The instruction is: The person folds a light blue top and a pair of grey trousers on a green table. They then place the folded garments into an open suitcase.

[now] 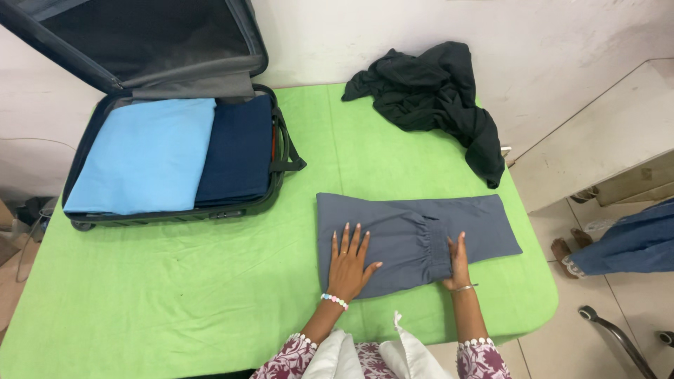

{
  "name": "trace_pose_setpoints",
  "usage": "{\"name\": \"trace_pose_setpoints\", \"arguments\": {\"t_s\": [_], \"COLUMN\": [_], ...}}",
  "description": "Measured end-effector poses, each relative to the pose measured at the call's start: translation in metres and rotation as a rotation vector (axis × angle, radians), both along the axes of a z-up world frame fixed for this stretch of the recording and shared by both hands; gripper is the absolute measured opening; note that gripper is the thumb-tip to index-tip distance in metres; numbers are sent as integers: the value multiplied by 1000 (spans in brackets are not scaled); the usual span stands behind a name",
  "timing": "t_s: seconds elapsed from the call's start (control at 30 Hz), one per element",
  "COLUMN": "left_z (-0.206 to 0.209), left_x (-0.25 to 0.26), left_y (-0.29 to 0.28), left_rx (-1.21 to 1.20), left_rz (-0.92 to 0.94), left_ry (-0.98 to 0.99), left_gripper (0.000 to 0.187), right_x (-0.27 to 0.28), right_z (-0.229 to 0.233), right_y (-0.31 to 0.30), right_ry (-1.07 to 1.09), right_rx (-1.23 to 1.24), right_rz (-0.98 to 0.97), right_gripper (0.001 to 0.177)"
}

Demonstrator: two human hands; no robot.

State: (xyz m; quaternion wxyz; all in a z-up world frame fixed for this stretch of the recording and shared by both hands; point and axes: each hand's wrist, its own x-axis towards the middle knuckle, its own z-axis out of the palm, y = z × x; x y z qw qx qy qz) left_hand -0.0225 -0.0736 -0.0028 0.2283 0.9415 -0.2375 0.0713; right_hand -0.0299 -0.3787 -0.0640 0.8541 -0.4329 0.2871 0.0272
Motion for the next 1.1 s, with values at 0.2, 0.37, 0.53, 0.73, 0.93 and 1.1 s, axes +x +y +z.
{"name": "trace_pose_setpoints", "arguments": {"t_s": [0.2, 0.37, 0.53, 0.73, 0.93, 1.1], "left_z": [-27, -14, -14, -33, -40, -33], "left_x": [2, -4, -5, -8, 7, 33], "left_y": [5, 9, 18, 6, -2, -2], "left_rx": [22, -50, -213, -484, -1191, -1194], "left_rz": [25, 64, 193, 140, 172, -87], "left_ry": [48, 18, 5, 237, 951, 1015], "left_gripper": [76, 72, 73, 77, 91, 95], "right_x": [9, 5, 15, 31, 26, 45], "right_z": [-10, 38, 89, 55, 18, 39], "right_y": [4, -17, -99, -147, -143, -157], "right_ry": [-23, -251, -126, 150, 336, 370], "right_rx": [-613, -971, -1180, -1830, -1934, -1624], "right_rz": [190, 237, 103, 82, 89, 196], "right_gripper": [90, 97, 95, 86, 94, 95]}}
